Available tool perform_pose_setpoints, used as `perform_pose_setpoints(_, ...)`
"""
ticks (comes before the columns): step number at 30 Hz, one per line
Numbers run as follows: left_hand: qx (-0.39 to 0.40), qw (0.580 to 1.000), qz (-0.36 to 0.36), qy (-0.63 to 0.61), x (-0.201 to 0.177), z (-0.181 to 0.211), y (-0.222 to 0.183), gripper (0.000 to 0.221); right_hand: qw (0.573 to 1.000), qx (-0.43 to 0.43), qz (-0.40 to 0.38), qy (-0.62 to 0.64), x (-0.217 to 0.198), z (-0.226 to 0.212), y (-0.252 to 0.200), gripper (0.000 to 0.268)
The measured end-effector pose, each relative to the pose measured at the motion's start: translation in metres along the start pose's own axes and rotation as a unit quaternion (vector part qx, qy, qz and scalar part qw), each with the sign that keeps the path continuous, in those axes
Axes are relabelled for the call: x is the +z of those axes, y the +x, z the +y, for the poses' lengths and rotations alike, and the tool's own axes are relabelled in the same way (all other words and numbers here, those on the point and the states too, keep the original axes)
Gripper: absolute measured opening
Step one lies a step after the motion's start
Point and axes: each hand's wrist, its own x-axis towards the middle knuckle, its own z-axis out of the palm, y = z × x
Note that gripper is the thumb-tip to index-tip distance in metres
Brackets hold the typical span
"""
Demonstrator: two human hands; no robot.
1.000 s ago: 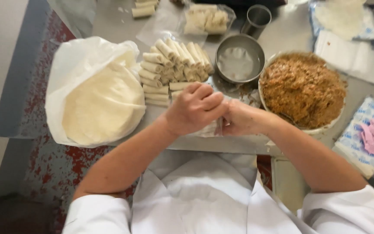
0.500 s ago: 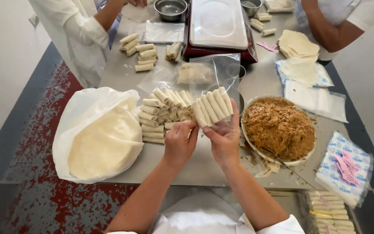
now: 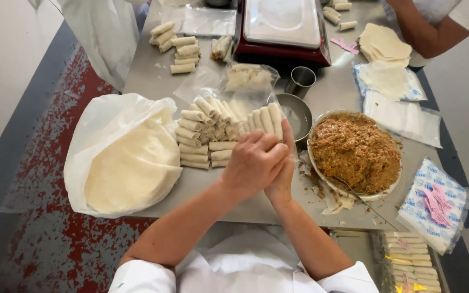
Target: Manually packaging spring rolls by grouping them and placing them into plastic bags on a stainless steel production table.
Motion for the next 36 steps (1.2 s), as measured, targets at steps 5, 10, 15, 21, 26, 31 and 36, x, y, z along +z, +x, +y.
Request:
perform_pose_setpoints(5, 0.1, 0.995, 0.005, 0.006, 0.02, -0.008, -0.002, 0.011, 0.992, 0.044, -0.043, -0.111, -0.035, 0.025, 0.019, 0.1)
perform_pose_setpoints(10, -0.011, 1.0, 0.025, 0.003, 0.013, -0.033, -0.03, 0.015, 0.999, 0.022, -0.017, -0.018, -0.037, 0.036, 0.024, 0.105)
perform_pose_setpoints(15, -0.077, 0.989, -0.052, 0.111, 0.051, -0.045, -0.067, 0.023, 0.99, -0.005, 0.126, -0.059, -0.04, 0.05, 0.022, 0.113)
perform_pose_setpoints(21, -0.03, 0.994, -0.091, -0.048, 0.003, 0.008, -0.051, 0.033, 0.982, 0.1, 0.146, 0.063, -0.037, 0.031, 0.005, 0.088)
perform_pose_setpoints(26, -0.148, 0.959, 0.012, -0.243, -0.048, -0.043, -0.021, 0.038, 0.97, 0.192, -0.015, 0.146, -0.094, 0.019, -0.039, 0.072)
perform_pose_setpoints(31, -0.287, 0.832, -0.078, -0.469, -0.033, -0.062, -0.057, 0.035, 0.961, 0.264, 0.017, 0.077, -0.112, 0.007, -0.048, 0.052)
perform_pose_setpoints(36, -0.379, 0.79, -0.085, -0.475, -0.029, -0.058, -0.072, 0.029, 0.971, 0.195, -0.136, -0.022, -0.089, -0.029, -0.05, 0.037)
